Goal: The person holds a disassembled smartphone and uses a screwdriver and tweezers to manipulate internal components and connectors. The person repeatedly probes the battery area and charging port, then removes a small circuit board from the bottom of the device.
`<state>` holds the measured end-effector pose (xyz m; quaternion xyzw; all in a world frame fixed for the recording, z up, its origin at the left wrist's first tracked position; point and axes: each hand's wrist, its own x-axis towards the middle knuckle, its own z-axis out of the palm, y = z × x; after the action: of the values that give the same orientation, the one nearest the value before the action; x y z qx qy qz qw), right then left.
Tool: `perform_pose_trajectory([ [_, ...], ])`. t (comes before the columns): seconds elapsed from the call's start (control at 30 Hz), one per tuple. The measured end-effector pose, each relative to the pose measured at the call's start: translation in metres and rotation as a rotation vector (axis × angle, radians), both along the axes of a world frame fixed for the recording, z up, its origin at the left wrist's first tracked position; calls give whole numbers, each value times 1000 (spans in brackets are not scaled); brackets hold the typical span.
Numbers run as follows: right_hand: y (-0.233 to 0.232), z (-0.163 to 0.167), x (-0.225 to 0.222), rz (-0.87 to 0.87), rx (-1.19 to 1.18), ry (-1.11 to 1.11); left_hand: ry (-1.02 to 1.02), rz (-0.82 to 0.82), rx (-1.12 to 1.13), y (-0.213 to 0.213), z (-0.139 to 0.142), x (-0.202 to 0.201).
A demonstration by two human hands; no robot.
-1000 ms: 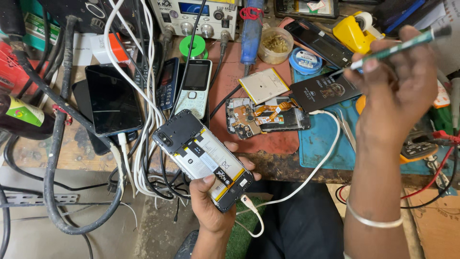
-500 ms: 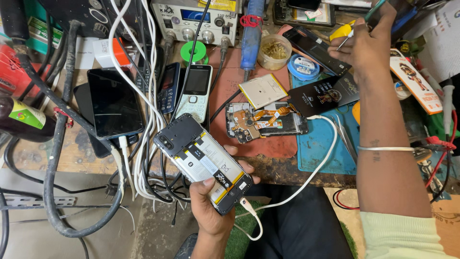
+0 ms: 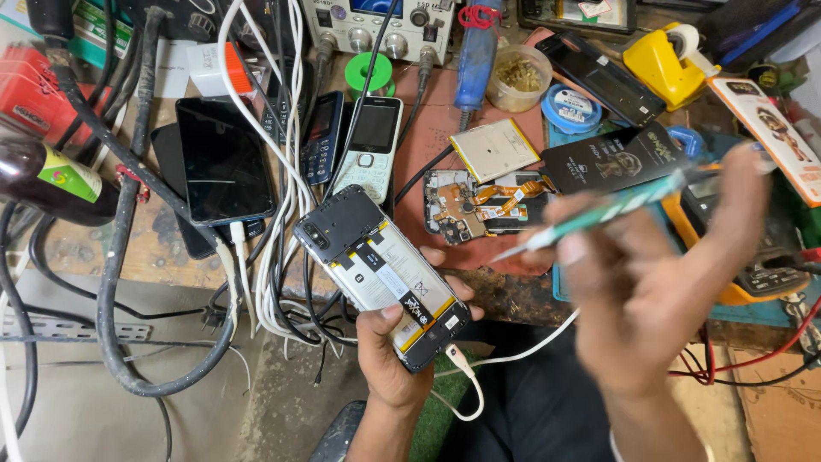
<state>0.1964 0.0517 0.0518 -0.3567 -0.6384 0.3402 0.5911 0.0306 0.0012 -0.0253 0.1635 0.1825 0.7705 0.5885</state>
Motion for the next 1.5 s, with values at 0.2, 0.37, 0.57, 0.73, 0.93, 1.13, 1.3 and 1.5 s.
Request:
perform_pose_trajectory([
  [0.2, -43, -34, -31, 285, 127, -94, 72, -3, -10, -2, 2, -1],
  [0.37, -47, -45, -26, 300, 144, -104, 112, -27, 2, -2, 3, -2],
  [0.57, -46, -45, -26, 329, 233, -153, 114, -16, -8, -1, 3, -2],
  [0.73, -44, -39, -34, 168, 350, -195, 103, -36, -2, -2, 3, -2],
  [0.93, -43, -30, -31, 310, 259, -138, 64, -54, 6, -2, 3, -2],
  [1.13, -42, -29, -33, 343, 240, -7, 85, -53, 29, -1, 4, -3],
  [1.3, -44, -30, -37, 322, 152, 21, 73, 27, -64, -1, 5, 0],
  [1.5, -40, -30, -36, 311, 111, 35, 84, 7, -10, 0, 4, -2],
])
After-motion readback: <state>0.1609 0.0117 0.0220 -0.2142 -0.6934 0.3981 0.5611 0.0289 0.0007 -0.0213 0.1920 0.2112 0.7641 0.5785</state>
